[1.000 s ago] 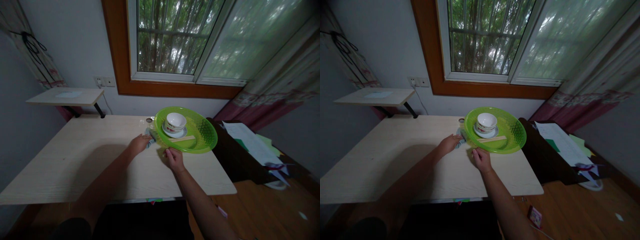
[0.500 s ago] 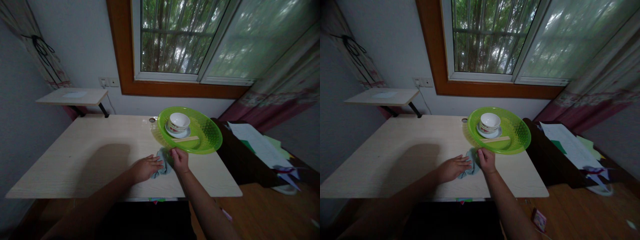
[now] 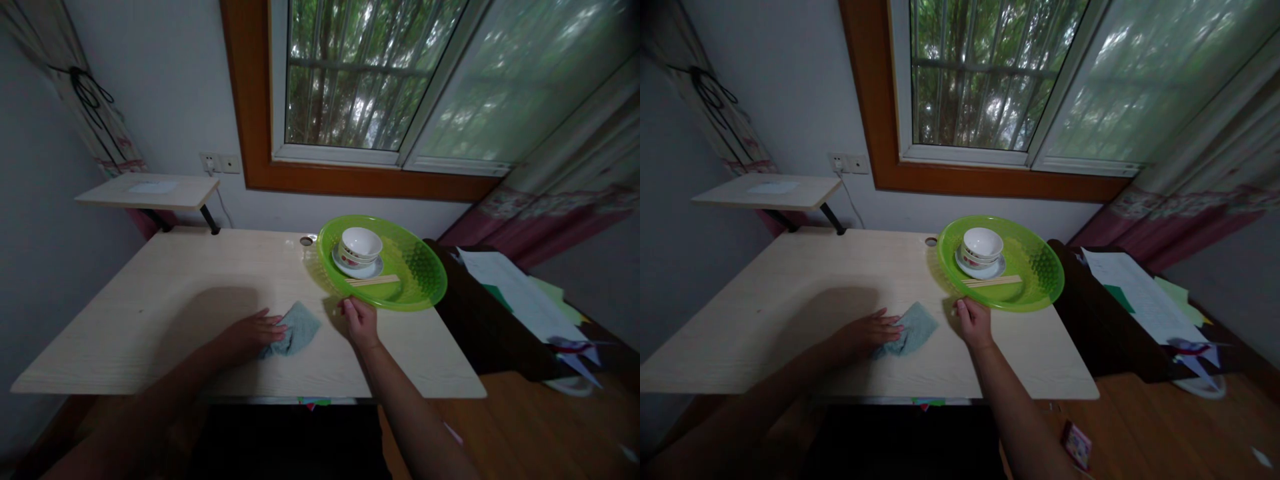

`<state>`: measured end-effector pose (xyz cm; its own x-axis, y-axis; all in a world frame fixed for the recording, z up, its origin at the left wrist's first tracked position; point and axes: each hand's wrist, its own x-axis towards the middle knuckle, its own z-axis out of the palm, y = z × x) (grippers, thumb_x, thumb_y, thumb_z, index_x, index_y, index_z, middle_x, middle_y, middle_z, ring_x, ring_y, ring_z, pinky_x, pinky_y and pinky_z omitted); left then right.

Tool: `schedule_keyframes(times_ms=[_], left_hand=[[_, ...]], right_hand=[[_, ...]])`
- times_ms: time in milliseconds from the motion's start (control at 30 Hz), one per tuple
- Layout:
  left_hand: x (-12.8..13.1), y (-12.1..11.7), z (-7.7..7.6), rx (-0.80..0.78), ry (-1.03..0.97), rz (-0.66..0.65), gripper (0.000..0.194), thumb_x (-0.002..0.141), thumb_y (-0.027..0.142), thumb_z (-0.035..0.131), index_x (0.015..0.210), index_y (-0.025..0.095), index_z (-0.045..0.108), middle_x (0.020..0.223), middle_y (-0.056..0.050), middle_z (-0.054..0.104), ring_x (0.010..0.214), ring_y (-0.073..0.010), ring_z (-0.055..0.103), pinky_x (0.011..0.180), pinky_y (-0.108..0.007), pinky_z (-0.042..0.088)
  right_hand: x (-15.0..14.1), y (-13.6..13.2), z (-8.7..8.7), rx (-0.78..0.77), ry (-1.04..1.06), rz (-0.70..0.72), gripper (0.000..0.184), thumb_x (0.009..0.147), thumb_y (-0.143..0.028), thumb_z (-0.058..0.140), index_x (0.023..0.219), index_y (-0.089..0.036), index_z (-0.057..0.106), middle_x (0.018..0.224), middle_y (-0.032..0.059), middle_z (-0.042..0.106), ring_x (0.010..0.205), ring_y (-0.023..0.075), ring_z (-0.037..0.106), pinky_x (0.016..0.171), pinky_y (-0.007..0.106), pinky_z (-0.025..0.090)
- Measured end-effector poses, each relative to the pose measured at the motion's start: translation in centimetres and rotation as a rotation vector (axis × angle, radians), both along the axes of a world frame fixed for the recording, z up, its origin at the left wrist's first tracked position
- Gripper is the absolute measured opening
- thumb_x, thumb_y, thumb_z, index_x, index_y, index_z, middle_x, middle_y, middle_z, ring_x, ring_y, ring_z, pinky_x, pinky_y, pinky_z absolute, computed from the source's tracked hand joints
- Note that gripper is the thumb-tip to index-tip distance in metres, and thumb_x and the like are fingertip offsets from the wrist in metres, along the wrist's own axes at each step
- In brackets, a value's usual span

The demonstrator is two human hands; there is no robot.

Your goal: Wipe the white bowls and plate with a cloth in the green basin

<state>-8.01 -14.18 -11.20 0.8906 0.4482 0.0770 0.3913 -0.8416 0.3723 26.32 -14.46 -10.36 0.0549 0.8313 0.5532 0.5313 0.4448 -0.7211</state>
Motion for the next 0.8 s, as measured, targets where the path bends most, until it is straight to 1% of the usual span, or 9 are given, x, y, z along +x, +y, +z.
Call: schedule_keyframes(times_ms=[67, 133, 267, 367, 433, 500, 600, 667, 800], left_hand=[[-1.8, 1.2, 0.0, 0.028, 0.016, 0.064, 0.058, 0.093, 0.009, 0.043, 0.146, 0.033, 0.051, 0.149, 0.0, 0.054, 0.152, -0.0181, 0.029, 0.127, -0.048, 0.016], [-3.5, 2.6, 0.2, 0.075, 0.048, 0.173, 0.06, 0.092, 0.008, 0.042, 0.145, 0.033, 0.052, 0.15, 0.002, 0.053, 0.153, -0.0194, 0.026, 0.127, -0.05, 0.014], [-6.9, 5.2, 0.5, 0.169, 0.128, 0.48, 0.055, 0.092, 0.009, 0.041, 0.141, 0.028, 0.058, 0.148, 0.0, 0.056, 0.151, -0.0239, 0.03, 0.126, -0.05, 0.017], [-9.2, 5.8, 0.6, 0.227, 0.149, 0.713, 0.052, 0.091, 0.008, 0.04, 0.137, 0.019, 0.062, 0.144, -0.009, 0.06, 0.147, -0.0248, 0.038, 0.125, -0.045, 0.024], [-10.2, 5.2, 0.7, 0.243, 0.19, 0.775, 0.052, 0.091, 0.008, 0.037, 0.136, 0.016, 0.062, 0.144, -0.012, 0.059, 0.144, -0.0256, 0.044, 0.124, -0.044, 0.027], [-10.7, 4.2, 0.9, 0.239, 0.259, 0.784, 0.054, 0.09, 0.006, 0.036, 0.136, 0.015, 0.062, 0.144, -0.013, 0.059, 0.14, -0.0258, 0.049, 0.123, -0.045, 0.029], [-10.9, 2.2, 0.9, 0.208, 0.329, 0.742, 0.055, 0.088, 0.004, 0.037, 0.135, 0.015, 0.063, 0.143, -0.013, 0.06, 0.136, -0.0251, 0.053, 0.121, -0.045, 0.032], [-11.0, 0.9, 0.6, 0.177, 0.318, 0.672, 0.057, 0.087, 0.003, 0.038, 0.138, 0.018, 0.061, 0.145, -0.01, 0.058, 0.138, -0.0239, 0.051, 0.121, -0.045, 0.034], [-10.5, -1.0, -0.5, 0.126, 0.195, 0.485, 0.059, 0.092, 0.007, 0.039, 0.146, 0.026, 0.053, 0.153, -0.003, 0.05, 0.143, -0.0202, 0.045, 0.121, -0.043, 0.035]], right_hand=[[0.0, 0.0, -0.1, -0.008, -0.001, -0.004, 0.044, 0.1, -0.042, 0.047, 0.067, -0.02, 0.066, 0.058, 0.0032, 0.061, 0.055, 0.0162, 0.056, 0.059, 0.03, 0.044], [0.1, 0.1, -0.2, -0.008, -0.006, 0.004, 0.043, 0.1, -0.041, 0.047, 0.068, -0.02, 0.067, 0.058, 0.0025, 0.061, 0.055, 0.0158, 0.056, 0.059, 0.03, 0.044], [0.0, 0.3, -0.4, -0.011, -0.019, 0.002, 0.04, 0.1, -0.038, 0.049, 0.069, -0.019, 0.067, 0.057, 0.0012, 0.06, 0.055, 0.0152, 0.057, 0.06, 0.029, 0.044], [0.0, 0.4, -0.6, -0.006, -0.026, -0.011, 0.04, 0.1, -0.037, 0.049, 0.068, -0.019, 0.066, 0.057, 0.0007, 0.059, 0.055, 0.0147, 0.056, 0.059, 0.028, 0.043], [0.0, 0.5, -0.7, 0.004, -0.031, -0.017, 0.041, 0.1, -0.037, 0.05, 0.066, -0.019, 0.065, 0.056, 0.0003, 0.059, 0.054, 0.0141, 0.055, 0.059, 0.028, 0.043], [0.0, 0.6, -0.7, 0.009, -0.034, -0.019, 0.042, 0.1, -0.036, 0.05, 0.065, -0.019, 0.065, 0.055, 0.0, 0.058, 0.053, 0.0135, 0.055, 0.059, 0.027, 0.043], [0.0, 0.6, -0.6, 0.009, -0.035, -0.011, 0.043, 0.1, -0.037, 0.05, 0.064, -0.018, 0.065, 0.055, -0.0001, 0.059, 0.052, 0.0132, 0.055, 0.058, 0.027, 0.043], [-0.1, 0.6, -0.6, 0.007, -0.037, -0.002, 0.043, 0.1, -0.037, 0.05, 0.065, -0.019, 0.065, 0.055, 0.0003, 0.06, 0.053, 0.0134, 0.056, 0.058, 0.027, 0.043], [-0.3, 0.6, -0.5, 0.005, -0.038, -0.005, 0.043, 0.1, -0.036, 0.05, 0.064, -0.019, 0.065, 0.056, 0.0006, 0.061, 0.053, 0.0134, 0.056, 0.057, 0.026, 0.042]])
